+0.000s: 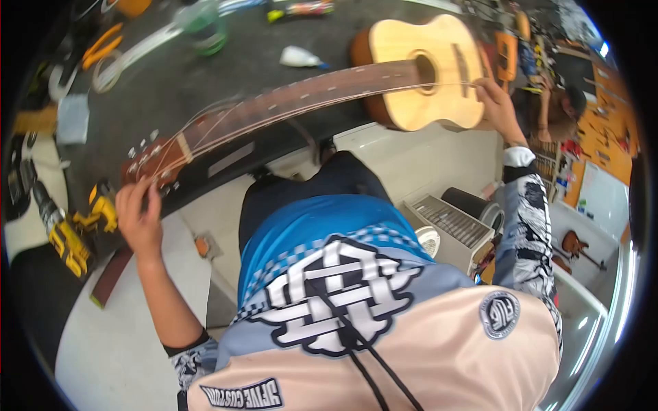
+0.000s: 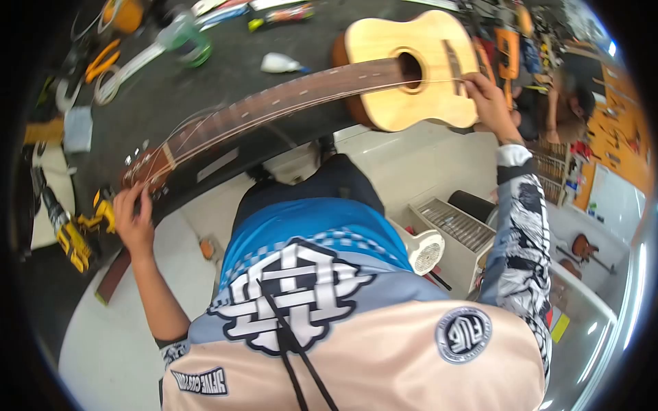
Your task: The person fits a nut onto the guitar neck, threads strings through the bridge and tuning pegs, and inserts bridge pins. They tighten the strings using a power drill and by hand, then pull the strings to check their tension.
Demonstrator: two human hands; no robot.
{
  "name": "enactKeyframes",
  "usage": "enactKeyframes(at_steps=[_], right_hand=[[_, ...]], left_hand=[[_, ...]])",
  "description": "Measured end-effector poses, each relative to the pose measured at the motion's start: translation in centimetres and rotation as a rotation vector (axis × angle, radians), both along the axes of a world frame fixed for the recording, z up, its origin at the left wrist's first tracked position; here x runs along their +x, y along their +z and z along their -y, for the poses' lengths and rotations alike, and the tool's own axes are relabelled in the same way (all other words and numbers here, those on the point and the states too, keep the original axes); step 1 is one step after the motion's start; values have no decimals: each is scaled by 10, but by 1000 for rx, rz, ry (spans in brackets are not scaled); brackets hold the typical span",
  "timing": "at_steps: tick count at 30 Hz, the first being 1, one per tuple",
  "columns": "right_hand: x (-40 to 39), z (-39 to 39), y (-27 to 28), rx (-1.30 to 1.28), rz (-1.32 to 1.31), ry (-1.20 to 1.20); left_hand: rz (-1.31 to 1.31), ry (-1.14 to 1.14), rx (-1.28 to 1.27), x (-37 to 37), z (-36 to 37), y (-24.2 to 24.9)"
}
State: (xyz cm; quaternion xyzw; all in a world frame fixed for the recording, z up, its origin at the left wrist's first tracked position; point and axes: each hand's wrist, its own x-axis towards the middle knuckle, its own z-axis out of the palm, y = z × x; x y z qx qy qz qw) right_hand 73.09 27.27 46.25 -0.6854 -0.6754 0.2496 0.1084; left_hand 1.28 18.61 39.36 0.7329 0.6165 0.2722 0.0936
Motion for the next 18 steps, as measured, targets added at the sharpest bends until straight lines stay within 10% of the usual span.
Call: enactKeyframes(at_steps=[18], right_hand=[[95, -31, -25, 533, 65, 404]], left_hand=[[-467, 280, -69, 31, 17, 23]])
